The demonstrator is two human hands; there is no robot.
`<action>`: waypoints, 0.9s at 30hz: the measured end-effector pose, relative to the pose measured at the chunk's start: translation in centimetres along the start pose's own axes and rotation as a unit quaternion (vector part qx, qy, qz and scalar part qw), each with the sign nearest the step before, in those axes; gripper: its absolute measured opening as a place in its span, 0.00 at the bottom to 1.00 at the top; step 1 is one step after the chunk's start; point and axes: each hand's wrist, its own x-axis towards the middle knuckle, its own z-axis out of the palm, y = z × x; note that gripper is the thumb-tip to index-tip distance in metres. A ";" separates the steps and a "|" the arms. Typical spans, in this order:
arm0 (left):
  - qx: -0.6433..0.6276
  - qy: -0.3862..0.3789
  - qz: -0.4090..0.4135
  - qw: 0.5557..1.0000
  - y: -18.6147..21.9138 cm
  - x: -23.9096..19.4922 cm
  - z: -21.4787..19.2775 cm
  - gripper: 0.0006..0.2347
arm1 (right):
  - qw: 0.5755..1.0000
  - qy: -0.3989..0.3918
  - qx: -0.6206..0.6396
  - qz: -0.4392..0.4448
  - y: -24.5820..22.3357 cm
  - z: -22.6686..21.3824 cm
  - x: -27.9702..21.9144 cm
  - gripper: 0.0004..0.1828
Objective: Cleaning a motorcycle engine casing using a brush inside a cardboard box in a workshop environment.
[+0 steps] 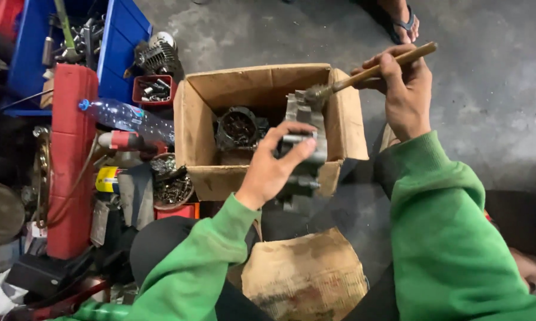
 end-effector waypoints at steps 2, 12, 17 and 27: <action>-0.008 -0.004 -0.011 1.000 0.9 -0.1 -0.1 0.16 | 1.000 -0.002 0.010 0.009 -1.2 0.1 -0.5 0.15; -0.016 -0.011 -0.036 0.999 1.7 0.4 -0.3 0.19 | 1.000 -0.018 -0.019 0.013 -1.4 0.5 -0.4 0.09; -0.015 -0.015 -0.015 1.000 1.9 0.4 -0.7 0.18 | 0.996 -0.032 -0.080 0.003 -1.5 1.1 0.0 0.10; -0.041 -0.058 -0.026 0.997 3.1 -0.1 -0.9 0.21 | 0.996 0.023 0.030 0.084 -2.6 0.6 -0.5 0.08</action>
